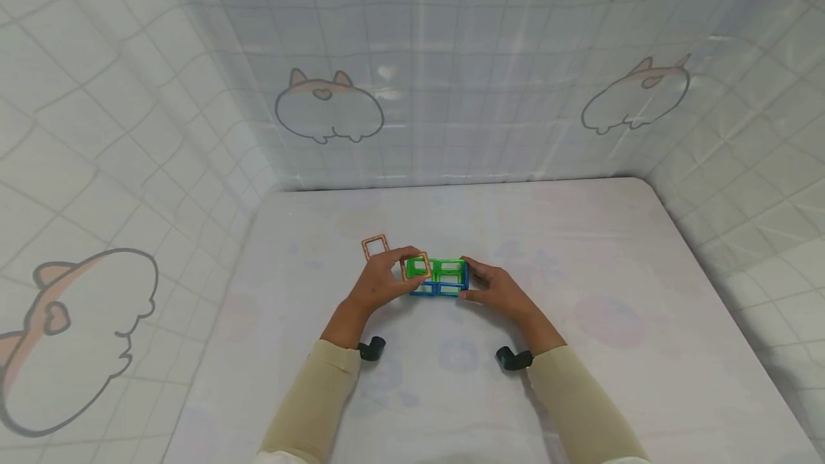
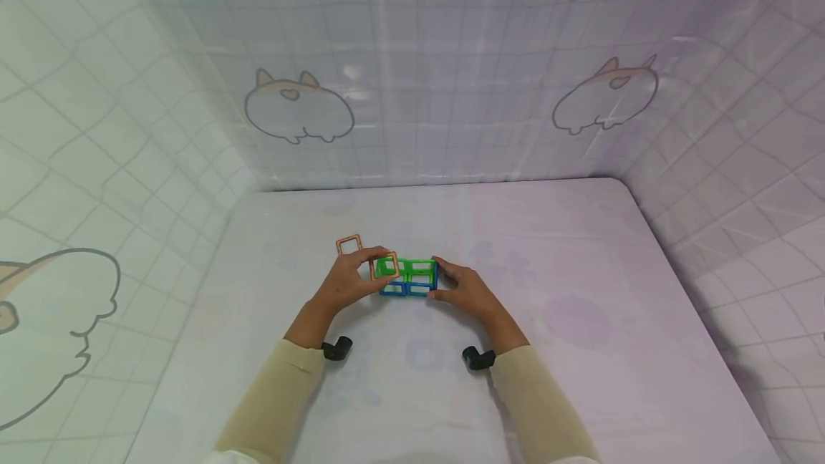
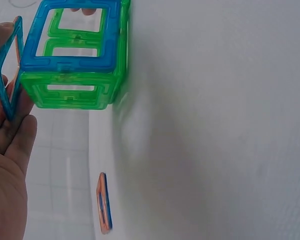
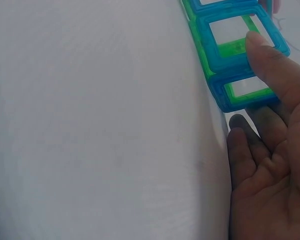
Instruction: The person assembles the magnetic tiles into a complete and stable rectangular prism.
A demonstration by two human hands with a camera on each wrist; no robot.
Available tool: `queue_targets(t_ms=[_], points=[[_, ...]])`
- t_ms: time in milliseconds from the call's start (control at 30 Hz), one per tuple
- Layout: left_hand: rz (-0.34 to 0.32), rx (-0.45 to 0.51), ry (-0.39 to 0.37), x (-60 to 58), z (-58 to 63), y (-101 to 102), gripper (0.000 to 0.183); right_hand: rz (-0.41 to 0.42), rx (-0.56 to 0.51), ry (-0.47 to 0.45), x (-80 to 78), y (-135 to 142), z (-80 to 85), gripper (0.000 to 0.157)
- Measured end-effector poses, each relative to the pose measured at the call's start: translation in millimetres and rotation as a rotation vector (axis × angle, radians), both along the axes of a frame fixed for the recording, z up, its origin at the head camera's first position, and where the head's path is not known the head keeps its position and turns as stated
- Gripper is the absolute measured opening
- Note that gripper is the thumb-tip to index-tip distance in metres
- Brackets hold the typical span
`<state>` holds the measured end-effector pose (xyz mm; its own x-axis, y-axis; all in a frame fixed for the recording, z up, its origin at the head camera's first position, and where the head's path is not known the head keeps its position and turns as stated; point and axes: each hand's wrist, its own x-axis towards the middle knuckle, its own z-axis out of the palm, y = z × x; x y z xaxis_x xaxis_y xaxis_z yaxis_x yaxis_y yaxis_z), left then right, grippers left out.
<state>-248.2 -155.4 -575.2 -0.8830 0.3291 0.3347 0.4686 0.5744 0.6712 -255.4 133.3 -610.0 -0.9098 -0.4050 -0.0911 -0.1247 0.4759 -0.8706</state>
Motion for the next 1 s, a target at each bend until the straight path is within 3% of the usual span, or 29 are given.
queue_targets(t_ms=[400,700,1000], points=[[-0.031,-0.074,0.066,-3.7,-6.2,2.4,0.049,0.004,0.021,0.014,0.1,0.5,-2.0,0.084],[-0.12,-0.096,0.142,-6.5,-3.5,1.2,0.048,-0.001,0.008,0.004,0.0,1.2,-3.6,0.084],[-0.185,-0.135,0.151,-8.8,1.1,1.1,0.05,0.003,0.028,0.023,2.2,1.8,-0.2,0.086]])
